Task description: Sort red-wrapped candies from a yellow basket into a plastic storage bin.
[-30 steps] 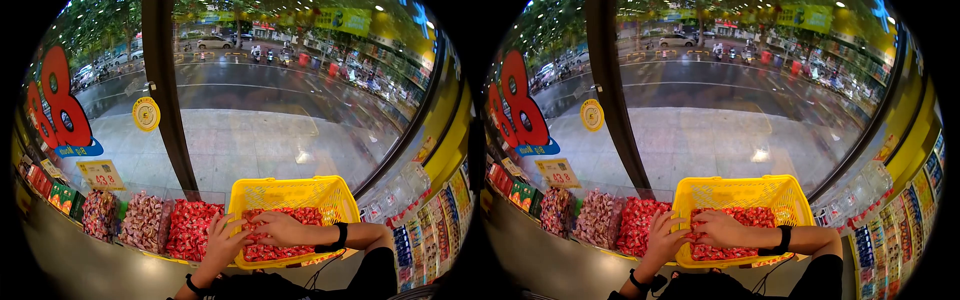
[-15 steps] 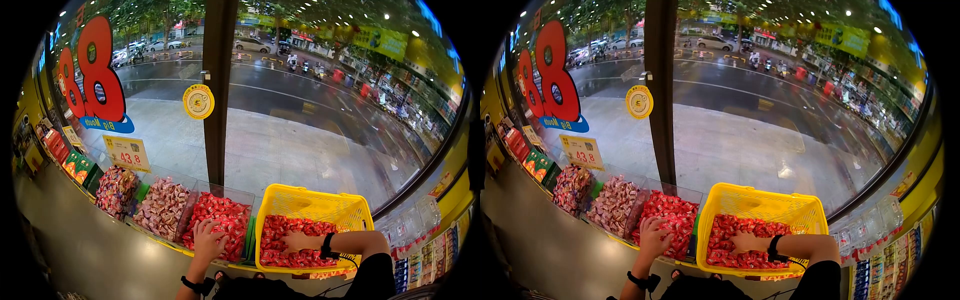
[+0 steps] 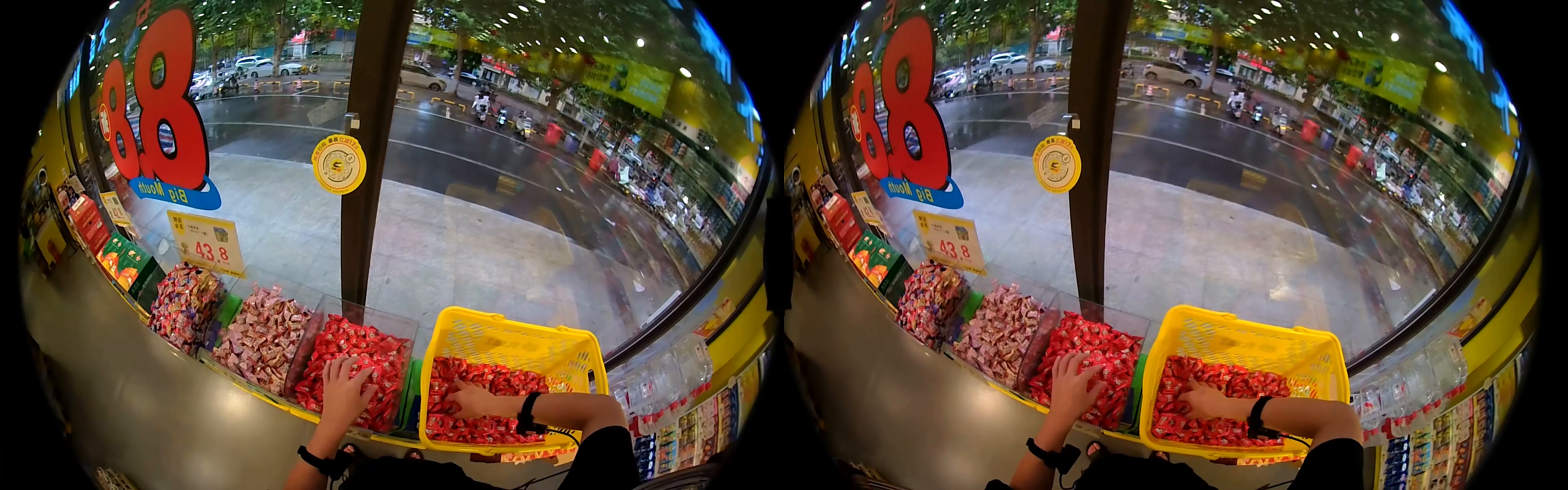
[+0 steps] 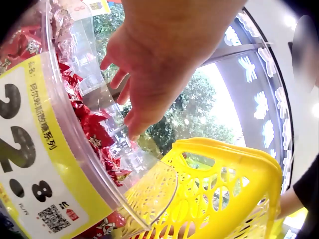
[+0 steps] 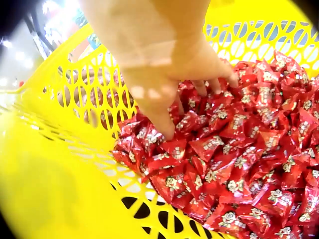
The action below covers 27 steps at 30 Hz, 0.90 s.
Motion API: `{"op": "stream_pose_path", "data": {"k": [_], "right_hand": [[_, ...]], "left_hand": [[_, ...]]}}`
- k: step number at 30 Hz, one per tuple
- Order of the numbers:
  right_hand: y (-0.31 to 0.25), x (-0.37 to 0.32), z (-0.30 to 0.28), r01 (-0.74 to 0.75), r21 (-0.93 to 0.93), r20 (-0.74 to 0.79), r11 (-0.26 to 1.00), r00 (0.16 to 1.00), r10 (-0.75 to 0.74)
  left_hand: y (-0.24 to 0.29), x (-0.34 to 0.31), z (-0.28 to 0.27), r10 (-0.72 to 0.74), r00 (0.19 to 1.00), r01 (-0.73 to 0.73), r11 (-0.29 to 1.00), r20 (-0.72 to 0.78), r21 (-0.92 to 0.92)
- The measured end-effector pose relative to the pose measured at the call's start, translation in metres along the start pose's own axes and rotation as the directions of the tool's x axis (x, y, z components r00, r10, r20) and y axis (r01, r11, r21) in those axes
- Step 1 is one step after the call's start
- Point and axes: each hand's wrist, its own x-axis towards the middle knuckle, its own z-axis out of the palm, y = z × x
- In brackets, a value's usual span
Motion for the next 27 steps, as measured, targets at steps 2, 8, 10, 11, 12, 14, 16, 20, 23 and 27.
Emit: {"op": "stream_pose_path", "data": {"k": [2, 8, 10, 11, 12, 14, 16, 20, 23, 27], "right_hand": [[0.004, 0.005, 0.007, 0.071, -0.072, 0.009, 0.995, 0.997, -0.071], [0.008, 0.009, 0.006, 0.078, -0.103, 0.073, 0.992, 0.995, -0.071], [0.002, 0.003, 0.002, 0.063, -0.114, -0.028, 0.991, 0.997, -0.066], [0.001, 0.002, 0.003, 0.059, -0.089, -0.053, 0.994, 0.997, -0.063], [0.001, 0.002, 0.003, 0.056, -0.065, -0.078, 0.996, 0.995, -0.061], [-0.002, 0.000, 0.006, 0.060, -0.007, -0.104, 0.998, 0.993, -0.060], [-0.009, -0.003, 0.005, 0.073, 0.057, -0.108, 0.996, 0.992, -0.066], [-0.012, -0.001, 0.017, 0.198, -0.137, -0.112, 0.971, 0.970, -0.214], [-0.012, 0.004, 0.016, 0.205, -0.188, -0.079, 0.961, 0.972, -0.223], [-0.018, -0.001, -0.004, 0.151, -0.106, -0.105, 0.983, 0.981, -0.162]], "left_hand": [[0.006, 0.005, -0.002, 0.026, 1.000, -0.026, 1.000, 0.001, -0.010], [0.027, 0.012, -0.004, 0.086, 0.996, -0.088, 0.992, -0.032, -0.090], [0.031, 0.015, -0.007, 0.095, 0.995, -0.099, 0.989, -0.039, -0.109], [0.033, 0.016, -0.008, 0.099, 0.994, -0.103, 0.988, -0.043, -0.117], [0.034, 0.017, -0.009, 0.101, 0.994, -0.106, 0.987, -0.046, -0.125], [0.037, 0.019, -0.010, 0.103, 0.993, -0.109, 0.984, -0.052, -0.139], [0.041, 0.019, -0.011, 0.098, 0.993, -0.106, 0.985, -0.060, -0.133], [0.044, 0.016, -0.009, 0.097, 0.994, -0.105, 0.983, -0.060, -0.152], [0.047, 0.015, -0.012, 0.100, 0.993, -0.108, 0.981, -0.055, -0.161], [0.057, 0.023, -0.039, 0.088, 0.989, -0.103, 0.987, -0.122, -0.121]]}}
